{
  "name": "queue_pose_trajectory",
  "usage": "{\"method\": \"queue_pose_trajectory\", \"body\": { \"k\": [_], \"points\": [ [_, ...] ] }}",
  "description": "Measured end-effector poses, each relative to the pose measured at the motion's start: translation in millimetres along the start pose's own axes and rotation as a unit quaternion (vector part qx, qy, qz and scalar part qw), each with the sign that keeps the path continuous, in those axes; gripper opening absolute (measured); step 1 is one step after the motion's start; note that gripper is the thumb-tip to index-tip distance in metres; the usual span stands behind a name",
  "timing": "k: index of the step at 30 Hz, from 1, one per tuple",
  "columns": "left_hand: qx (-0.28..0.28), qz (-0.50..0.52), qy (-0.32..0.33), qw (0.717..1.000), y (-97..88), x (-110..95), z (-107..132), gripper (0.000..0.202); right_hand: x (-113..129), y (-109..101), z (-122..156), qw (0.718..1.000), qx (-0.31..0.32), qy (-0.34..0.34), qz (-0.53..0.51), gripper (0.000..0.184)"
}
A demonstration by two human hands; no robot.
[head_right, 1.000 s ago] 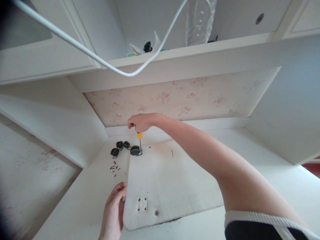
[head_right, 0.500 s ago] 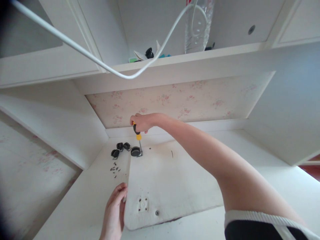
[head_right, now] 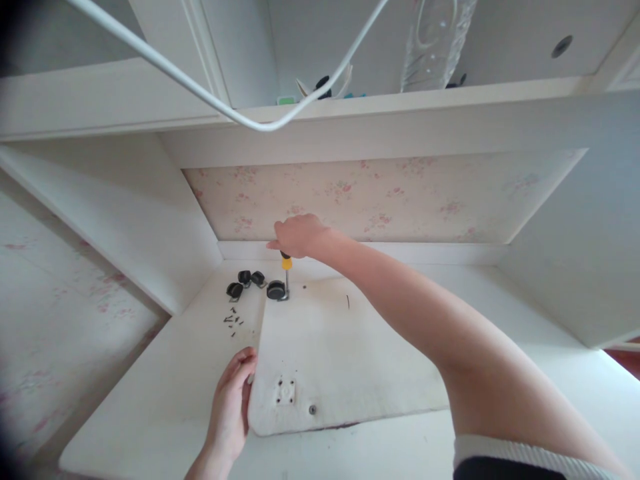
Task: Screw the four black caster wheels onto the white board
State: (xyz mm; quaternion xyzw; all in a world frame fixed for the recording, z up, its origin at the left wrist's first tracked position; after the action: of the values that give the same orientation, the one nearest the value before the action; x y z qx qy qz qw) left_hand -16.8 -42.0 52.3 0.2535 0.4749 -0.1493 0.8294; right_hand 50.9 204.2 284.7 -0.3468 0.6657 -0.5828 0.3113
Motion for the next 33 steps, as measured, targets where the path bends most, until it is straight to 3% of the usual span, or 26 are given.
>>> {"method": "queue_pose_trajectory", "body": {
  "k": [2,6,12,17,23,29,33],
  "points": [
    [0.004,0.002,0.001,1.0,0.0,-0.2,0.3,0.034,-0.9,0.0,-0.8,1.0,0.009,0.009,-0.003,0.061],
    [-0.004,0.007,0.002,1.0,-1.4,-0.5,0.4,0.036,-0.3,2.5,-0.1,0.997,0.065,-0.014,-0.043,0.05],
    [-0.016,-0.017,0.033,0.999,-0.6,-4.5,0.4,0.038,-4.3,-4.2,-0.5,1.0,0.0,0.022,0.0,0.057],
    [-0.026,-0.014,0.03,0.999,-1.0,-2.9,2.0,0.037,-3.2,2.1,3.4,0.998,0.04,-0.012,-0.041,0.043],
    [-0.039,-0.025,0.048,0.998,-0.1,-1.4,3.7,0.039,-3.3,1.1,4.0,0.999,-0.011,0.029,-0.007,0.056],
    [-0.043,-0.017,0.059,0.997,-0.3,-1.8,3.0,0.036,-3.9,6.3,6.3,0.998,0.032,-0.004,-0.054,0.045],
    [-0.045,-0.03,0.081,0.995,0.4,-3.7,3.8,0.035,-5.5,2.1,6.9,0.999,-0.005,0.012,-0.033,0.052]
  ]
}}
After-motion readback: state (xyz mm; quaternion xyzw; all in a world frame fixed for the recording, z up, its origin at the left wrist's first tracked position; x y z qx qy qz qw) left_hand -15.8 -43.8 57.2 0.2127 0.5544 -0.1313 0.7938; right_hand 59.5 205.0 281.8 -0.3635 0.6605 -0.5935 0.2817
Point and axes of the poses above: each hand's wrist, its own z-axis away from the middle knuckle, its own y-axis out of the palm, x = y × z, the point moved 5 cm from there along -z, towards the middle knuckle, and after that the axes turned 7 degrees about -x, right-handed, at the moved point
